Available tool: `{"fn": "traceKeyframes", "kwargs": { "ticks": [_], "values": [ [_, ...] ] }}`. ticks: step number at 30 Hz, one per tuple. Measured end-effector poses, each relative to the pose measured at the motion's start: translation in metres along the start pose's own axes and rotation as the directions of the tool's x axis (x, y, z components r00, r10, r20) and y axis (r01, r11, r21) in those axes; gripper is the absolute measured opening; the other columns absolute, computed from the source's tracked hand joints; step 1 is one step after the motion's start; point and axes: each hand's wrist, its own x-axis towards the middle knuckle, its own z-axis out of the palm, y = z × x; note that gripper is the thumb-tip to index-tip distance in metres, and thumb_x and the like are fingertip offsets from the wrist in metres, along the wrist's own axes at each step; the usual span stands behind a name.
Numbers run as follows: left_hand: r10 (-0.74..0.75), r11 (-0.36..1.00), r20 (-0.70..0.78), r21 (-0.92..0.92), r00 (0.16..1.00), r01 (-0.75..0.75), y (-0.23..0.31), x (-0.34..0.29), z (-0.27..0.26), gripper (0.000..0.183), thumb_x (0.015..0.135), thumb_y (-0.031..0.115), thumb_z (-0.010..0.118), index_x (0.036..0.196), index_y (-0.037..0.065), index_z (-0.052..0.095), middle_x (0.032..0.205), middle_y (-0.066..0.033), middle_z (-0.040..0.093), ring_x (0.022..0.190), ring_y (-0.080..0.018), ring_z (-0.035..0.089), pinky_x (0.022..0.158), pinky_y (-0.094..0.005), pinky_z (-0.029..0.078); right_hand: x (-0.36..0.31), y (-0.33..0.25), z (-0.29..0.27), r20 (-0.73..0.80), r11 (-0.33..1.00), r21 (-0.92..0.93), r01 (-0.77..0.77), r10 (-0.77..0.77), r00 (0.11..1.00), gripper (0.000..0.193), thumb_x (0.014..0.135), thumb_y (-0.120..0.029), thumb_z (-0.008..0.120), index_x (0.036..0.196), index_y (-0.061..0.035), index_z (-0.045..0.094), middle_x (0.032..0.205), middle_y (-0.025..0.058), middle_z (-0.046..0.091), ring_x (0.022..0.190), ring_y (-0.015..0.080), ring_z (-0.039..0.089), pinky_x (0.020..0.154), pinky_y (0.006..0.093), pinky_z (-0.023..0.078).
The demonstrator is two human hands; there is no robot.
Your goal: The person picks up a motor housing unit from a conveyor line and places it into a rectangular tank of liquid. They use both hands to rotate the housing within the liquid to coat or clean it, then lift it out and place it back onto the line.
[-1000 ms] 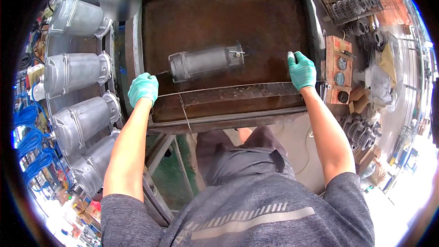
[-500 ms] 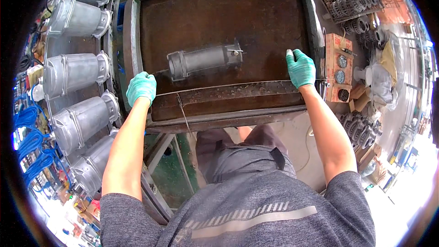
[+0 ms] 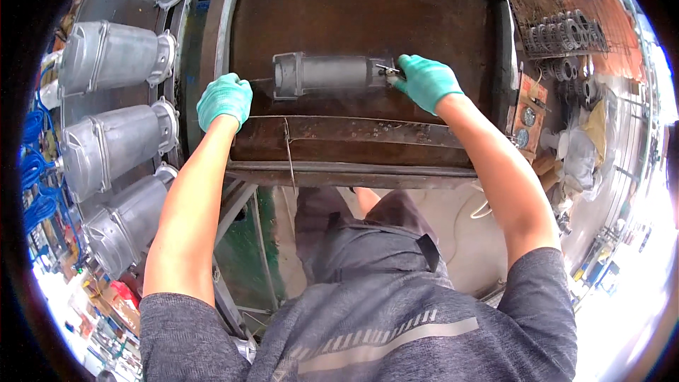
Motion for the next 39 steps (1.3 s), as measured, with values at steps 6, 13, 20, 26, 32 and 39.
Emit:
{"fn": "traceKeyframes", "kwargs": {
  "ticks": [6,13,20,26,32,39],
  "values": [
    [0.012,1.0,-0.02,-0.02,1.0,-0.013,-0.005,0.005,0.006,0.035,0.093,0.035,0.051,0.111,0.016,0.075,0.122,-0.017,0.071,0.114,-0.0396,0.067,0.098,-0.0503,0.054,0.038,-0.01,0.004,0.179,0.968,-0.207,0.143,-0.106,0.978,0.023,0.098,-0.013,0.059,0.119,-0.0083,0.066,0.119,0.0163,0.071,0.11,0.0328,0.071,0.088,0.045,0.06],
    [0.025,0.999,-0.03,-0.032,0.999,-0.025,-0.007,0.006,0.007,0.034,0.093,0.033,0.052,0.111,0.017,0.075,0.121,-0.0171,0.071,0.113,-0.0401,0.067,0.097,-0.0507,0.054,0.075,0.017,0.005,0.007,0.986,-0.039,0.163,-0.163,0.987,0.025,0.104,-0.025,0.054,0.113,-0.0058,0.068,0.116,0.019,0.066,0.106,0.0412,0.066,0.091,0.0483,0.054],
    [-0.01,1.0,0.006,-0.005,1.0,0.01,-0.008,0.009,0.008,0.038,0.096,0.038,0.056,0.126,0.02,0.072,0.131,-0.0124,0.069,0.119,-0.038,0.065,0.102,-0.0484,0.052,0.097,0.022,-0.008,0.064,0.994,-0.026,0.105,-0.103,0.993,0.029,0.104,-0.025,0.053,0.121,-0.0069,0.068,0.118,0.0183,0.071,0.111,0.041,0.065,0.095,0.0475,0.053],
    [0.006,1.0,0.024,-0.007,1.0,-0.005,-0.006,0.007,0.002,0.034,0.095,0.036,0.054,0.118,0.019,0.073,0.127,-0.0156,0.07,0.116,-0.0404,0.065,0.1,-0.0496,0.053,0.102,0.019,-0.02,0.111,0.977,-0.155,0.145,-0.129,0.985,0.034,0.1,-0.015,0.055,0.132,-0.0136,0.067,0.126,0.0121,0.071,0.117,0.0349,0.066,0.099,0.0417,0.054],
    [0.016,0.999,-0.031,-0.03,0.999,-0.017,-0.009,0.008,0.01,0.033,0.094,0.035,0.053,0.114,0.018,0.073,0.124,-0.0162,0.07,0.114,-0.0403,0.066,0.098,-0.0504,0.053,0.105,0.021,-0.031,0.052,0.972,-0.122,0.199,-0.194,0.98,0.029,0.103,-0.026,0.056,0.125,-0.0109,0.069,0.121,0.0179,0.071,0.111,0.0409,0.066,0.097,0.0463,0.053],
    [0.004,0.999,-0.007,-0.034,1.0,-0.004,-0.009,0.011,0.01,0.036,0.096,0.039,0.056,0.121,0.019,0.072,0.129,-0.015,0.068,0.117,-0.0407,0.065,0.1,-0.0496,0.052,0.121,0.035,-0.025,0.014,0.989,-0.009,0.145,-0.145,0.989,0.042,0.107,-0.039,0.051,0.123,-0.0031,0.066,0.12,0.0217,0.069,0.113,0.0457,0.061,0.096,0.0485,0.051]
  ]
}}
